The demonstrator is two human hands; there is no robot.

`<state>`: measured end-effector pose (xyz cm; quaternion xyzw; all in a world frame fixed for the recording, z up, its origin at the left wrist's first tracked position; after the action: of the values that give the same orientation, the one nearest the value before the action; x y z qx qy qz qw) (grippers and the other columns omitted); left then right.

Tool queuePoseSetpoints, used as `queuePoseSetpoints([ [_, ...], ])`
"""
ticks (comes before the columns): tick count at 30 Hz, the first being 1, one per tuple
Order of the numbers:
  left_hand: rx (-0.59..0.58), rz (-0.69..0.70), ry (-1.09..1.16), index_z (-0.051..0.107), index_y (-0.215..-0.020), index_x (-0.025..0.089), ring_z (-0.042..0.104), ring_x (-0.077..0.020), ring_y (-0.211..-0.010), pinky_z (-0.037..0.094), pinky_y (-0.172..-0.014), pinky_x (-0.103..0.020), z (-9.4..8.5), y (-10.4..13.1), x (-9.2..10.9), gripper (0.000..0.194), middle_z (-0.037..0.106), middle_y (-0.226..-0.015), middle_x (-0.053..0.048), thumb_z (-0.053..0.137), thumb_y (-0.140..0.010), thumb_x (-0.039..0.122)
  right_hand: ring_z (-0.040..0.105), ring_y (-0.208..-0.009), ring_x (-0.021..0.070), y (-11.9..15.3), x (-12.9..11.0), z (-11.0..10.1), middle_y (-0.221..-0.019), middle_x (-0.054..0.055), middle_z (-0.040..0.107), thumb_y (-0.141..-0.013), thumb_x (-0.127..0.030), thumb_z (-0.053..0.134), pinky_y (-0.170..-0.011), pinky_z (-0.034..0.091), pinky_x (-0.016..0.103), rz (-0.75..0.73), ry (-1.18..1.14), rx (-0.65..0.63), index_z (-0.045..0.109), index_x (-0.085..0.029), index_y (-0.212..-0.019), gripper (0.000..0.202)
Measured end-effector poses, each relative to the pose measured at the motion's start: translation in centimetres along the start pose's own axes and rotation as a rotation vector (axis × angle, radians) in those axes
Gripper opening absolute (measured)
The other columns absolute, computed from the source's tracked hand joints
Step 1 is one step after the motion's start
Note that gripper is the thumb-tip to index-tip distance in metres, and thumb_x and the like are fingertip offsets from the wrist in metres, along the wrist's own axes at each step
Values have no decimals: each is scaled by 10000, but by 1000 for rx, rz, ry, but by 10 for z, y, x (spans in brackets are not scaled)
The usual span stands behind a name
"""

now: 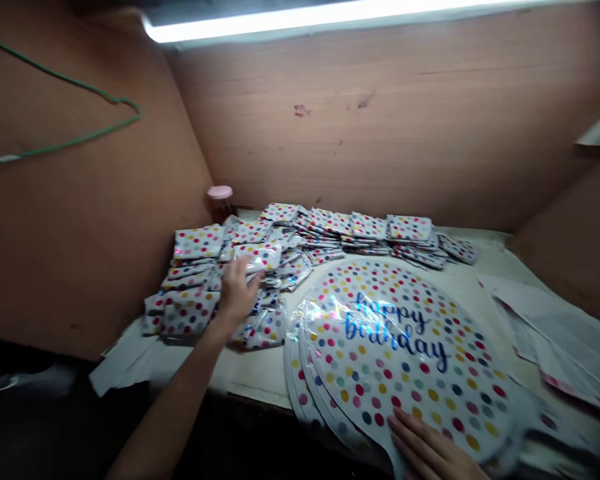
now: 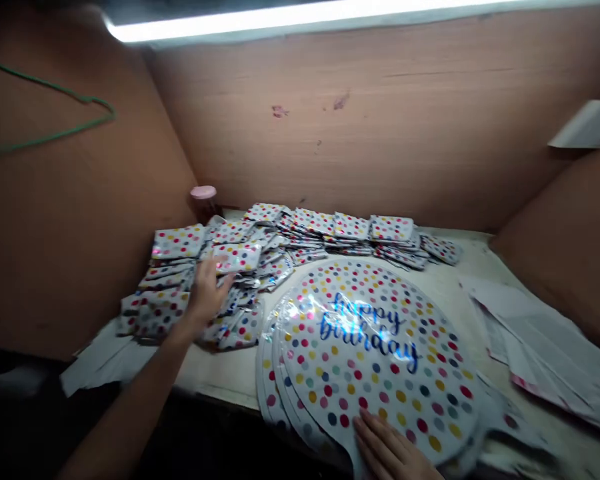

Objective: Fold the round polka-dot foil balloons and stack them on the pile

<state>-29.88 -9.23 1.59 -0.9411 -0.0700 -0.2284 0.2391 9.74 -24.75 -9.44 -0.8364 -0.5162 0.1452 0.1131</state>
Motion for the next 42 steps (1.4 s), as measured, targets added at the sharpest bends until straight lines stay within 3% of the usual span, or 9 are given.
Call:
queuePoseSetpoints([
  [4, -729, 780, 284, 541, -1283, 260, 366, -222, -1354, 285, -1139, -384, 82, 131, 104, 430, 535, -1355, -57, 594, -863, 335, 418, -1303, 259, -2, -2, -17, -1364, 118, 509, -903, -118, 496, -1065, 421, 381, -8, -33, -130, 388, -122, -1424, 532],
  [8, -894, 962, 403, 510, -1329, 252, 373, -260, -1351, 276, -1135, -472, 114, 189, 134, 487, 554, -1336, -87, 617, -857, 304, 362, -1334, 282, 8, -3, -19, -1377, 158, 491, -915, -129, 489, -1076, 402, 418, -5, -41, -158, 446, -67, -1372, 463],
  [14, -899, 907, 495, 671, -1062, 189, 577, -200, -1173, 406, -1069, -393, 122, 189, 130, 282, 676, -1144, -109, 431, -923, 137, 433, -1303, 227, 20, 1, -19, -1297, 146, 580, -929, -57, 434, -1030, 461, 385, 113, -74, -13, 480, -106, -1342, 419],
  [18, -926, 530, 566, 685, -826, 192, 683, -162, -905, 520, -887, -288, 121, 177, 128, 190, 725, -885, -53, 499, -861, 173, 582, -1153, 187, 19, 16, -21, -1132, 103, 680, -938, -130, 460, -964, 510, 356, 305, -318, 130, 598, -173, -1172, 275],
  [22, -1036, 208, 536, 657, -779, 195, 656, -140, -711, 506, -672, -223, 122, 163, 128, 114, 703, -769, 0, 547, -807, 205, 579, -1133, 205, 17, 29, -21, -1168, 101, 649, -910, -233, 536, -954, 501, 374, 363, -455, 41, 573, -213, -1219, 312],
  [30, -775, 519, 294, 592, -949, 211, 589, -222, -1073, 476, -919, -373, 126, 154, 136, 219, 648, -1100, -72, 522, -771, 105, 627, -925, 207, 14, 50, -22, -968, 69, 686, -856, -95, 412, -801, 543, 355, 619, -316, 53, 617, -218, -1026, 293],
  [33, -697, 626, 274, 616, -871, 219, 498, -220, -1237, 409, -1041, -401, 121, 149, 118, 257, 637, -1177, -59, 493, -740, 36, 582, -1055, 253, 26, 51, -20, -1137, 81, 650, -739, -52, 437, -875, 519, 417, 618, -161, -25, 605, -213, -1077, 410],
  [38, -663, 583, 290, 601, -939, 214, 562, -197, -1160, 437, -1008, -370, 110, 132, 80, 215, 640, -1187, -77, 397, -888, 166, 553, -1142, 249, 67, 75, -30, -1198, 69, 636, -774, -56, 397, -936, 485, 425, 679, 16, 73, 624, -218, -1031, 379],
  [42, -672, 342, 49, 536, -1033, 216, 665, -201, -825, 498, -750, -310, 125, 100, 74, 238, 691, -905, -58, 315, -951, 250, 644, -928, 225, 68, 123, -40, -1005, 78, 685, -868, -169, 350, -803, 508, 361, 897, -87, 7, 590, -206, -1030, 292],
])
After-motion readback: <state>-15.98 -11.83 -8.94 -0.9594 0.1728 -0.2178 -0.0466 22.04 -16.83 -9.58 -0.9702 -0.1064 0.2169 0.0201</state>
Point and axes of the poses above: each hand's wrist, its own y-axis away from the middle knuckle, its own z-axis out of the palm, x = y × z, the point moved 5 cm from there along -y, towards the middle knuckle
